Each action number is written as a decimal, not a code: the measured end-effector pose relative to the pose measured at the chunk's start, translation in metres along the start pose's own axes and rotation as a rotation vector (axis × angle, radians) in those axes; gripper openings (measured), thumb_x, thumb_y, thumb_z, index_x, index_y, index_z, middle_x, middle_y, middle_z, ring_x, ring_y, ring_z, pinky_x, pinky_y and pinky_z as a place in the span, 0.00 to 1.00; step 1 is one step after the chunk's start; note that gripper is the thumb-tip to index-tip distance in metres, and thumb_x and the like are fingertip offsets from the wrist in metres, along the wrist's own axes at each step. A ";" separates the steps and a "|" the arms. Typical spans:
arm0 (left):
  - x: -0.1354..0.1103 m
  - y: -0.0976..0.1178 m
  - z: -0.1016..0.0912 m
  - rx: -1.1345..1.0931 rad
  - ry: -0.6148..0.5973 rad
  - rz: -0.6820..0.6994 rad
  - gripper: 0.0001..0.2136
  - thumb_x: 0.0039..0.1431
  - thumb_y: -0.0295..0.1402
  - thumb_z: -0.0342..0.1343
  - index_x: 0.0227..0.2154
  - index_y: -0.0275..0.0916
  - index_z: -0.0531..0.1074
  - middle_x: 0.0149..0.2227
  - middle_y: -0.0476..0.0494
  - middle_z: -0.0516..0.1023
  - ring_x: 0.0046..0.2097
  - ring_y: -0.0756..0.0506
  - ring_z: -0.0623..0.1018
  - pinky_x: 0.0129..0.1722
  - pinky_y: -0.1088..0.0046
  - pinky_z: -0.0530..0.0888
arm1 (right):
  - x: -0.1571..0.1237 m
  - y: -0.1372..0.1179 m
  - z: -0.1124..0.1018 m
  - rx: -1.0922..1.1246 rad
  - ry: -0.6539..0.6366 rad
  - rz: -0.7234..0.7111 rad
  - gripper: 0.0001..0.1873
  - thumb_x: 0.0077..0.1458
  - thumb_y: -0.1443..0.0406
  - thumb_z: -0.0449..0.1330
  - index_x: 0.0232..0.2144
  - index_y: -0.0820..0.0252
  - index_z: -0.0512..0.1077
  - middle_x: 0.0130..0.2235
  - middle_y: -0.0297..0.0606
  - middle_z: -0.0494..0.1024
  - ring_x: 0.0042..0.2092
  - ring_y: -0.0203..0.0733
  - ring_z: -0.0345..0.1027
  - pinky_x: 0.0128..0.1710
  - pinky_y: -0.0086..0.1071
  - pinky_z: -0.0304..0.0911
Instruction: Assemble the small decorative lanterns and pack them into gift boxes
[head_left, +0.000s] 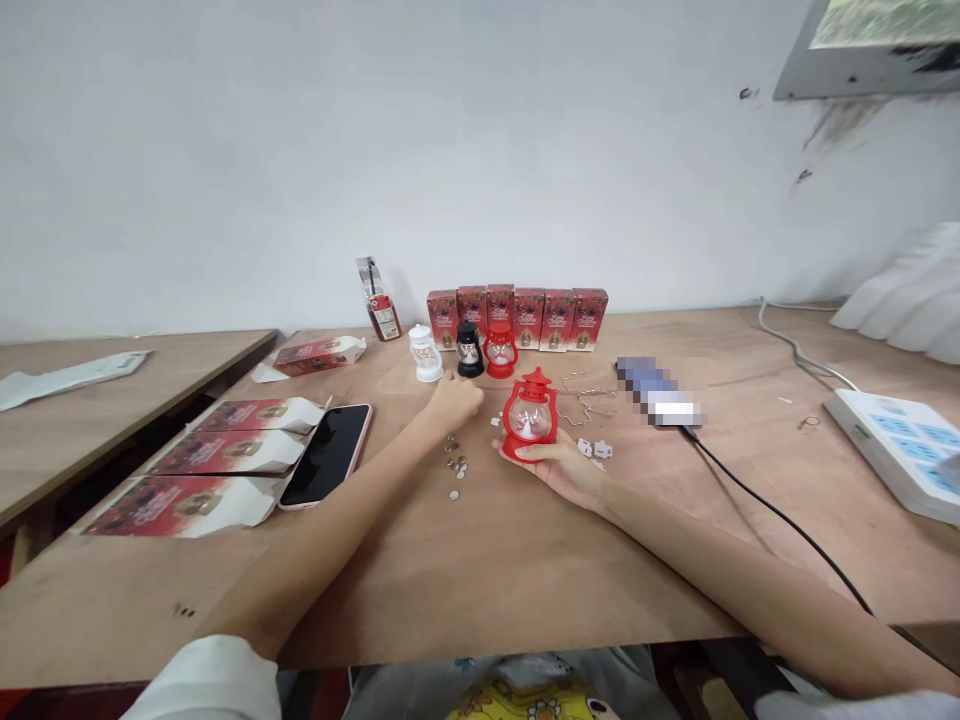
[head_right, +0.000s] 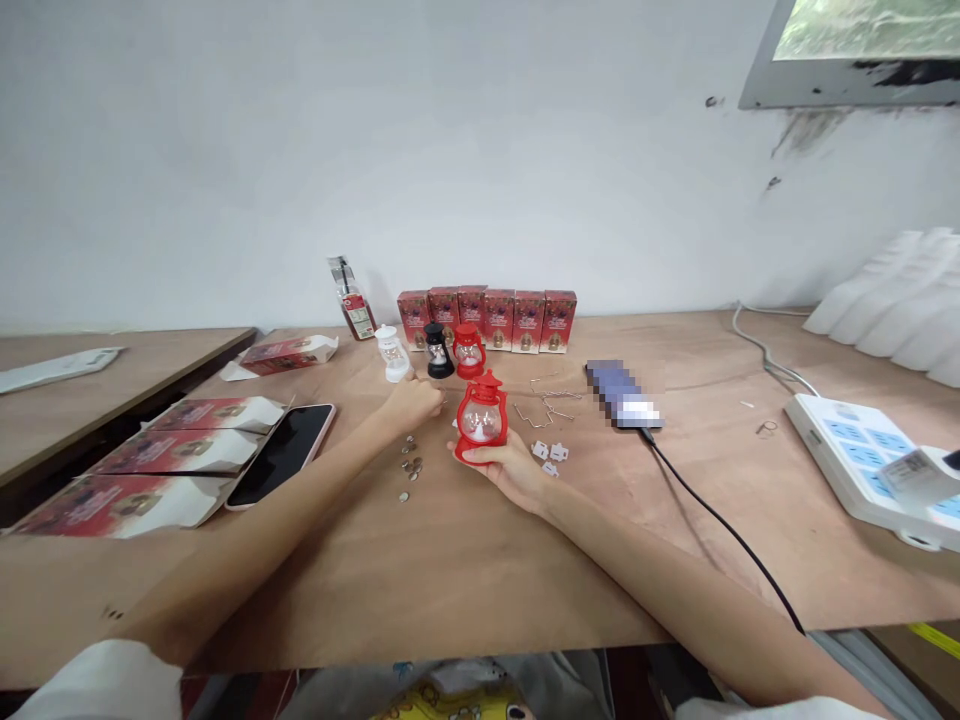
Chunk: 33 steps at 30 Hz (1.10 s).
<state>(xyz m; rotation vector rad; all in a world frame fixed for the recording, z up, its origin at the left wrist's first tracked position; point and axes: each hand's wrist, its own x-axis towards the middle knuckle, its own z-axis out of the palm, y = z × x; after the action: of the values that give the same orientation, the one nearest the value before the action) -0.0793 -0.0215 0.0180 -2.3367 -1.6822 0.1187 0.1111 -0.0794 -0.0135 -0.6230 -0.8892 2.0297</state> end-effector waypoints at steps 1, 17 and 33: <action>0.002 0.002 0.000 -0.006 0.001 -0.010 0.07 0.54 0.24 0.54 0.29 0.33 0.77 0.34 0.31 0.79 0.42 0.39 0.77 0.45 0.62 0.65 | 0.000 0.000 0.000 -0.005 -0.006 0.002 0.22 0.33 0.76 0.68 0.35 0.61 0.73 0.39 0.35 0.79 0.46 0.46 0.74 0.59 0.46 0.57; -0.009 -0.036 -0.037 -0.277 0.027 -0.139 0.14 0.57 0.32 0.46 0.37 0.36 0.75 0.36 0.43 0.80 0.35 0.47 0.77 0.31 0.77 0.69 | -0.001 -0.002 0.002 -0.024 -0.066 0.042 0.22 0.30 0.76 0.68 0.33 0.61 0.73 0.37 0.34 0.79 0.43 0.46 0.75 0.58 0.47 0.57; -0.018 0.023 -0.024 -0.002 -0.085 0.161 0.08 0.54 0.21 0.51 0.30 0.31 0.76 0.35 0.30 0.79 0.41 0.36 0.78 0.39 0.63 0.69 | -0.002 -0.002 0.001 -0.103 -0.082 0.036 0.19 0.34 0.74 0.68 0.34 0.61 0.75 0.36 0.35 0.80 0.42 0.45 0.75 0.58 0.47 0.57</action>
<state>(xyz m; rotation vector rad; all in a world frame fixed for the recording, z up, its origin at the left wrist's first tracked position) -0.0583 -0.0489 0.0336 -2.4992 -1.5291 0.2505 0.1128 -0.0807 -0.0107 -0.6197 -1.0427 2.0641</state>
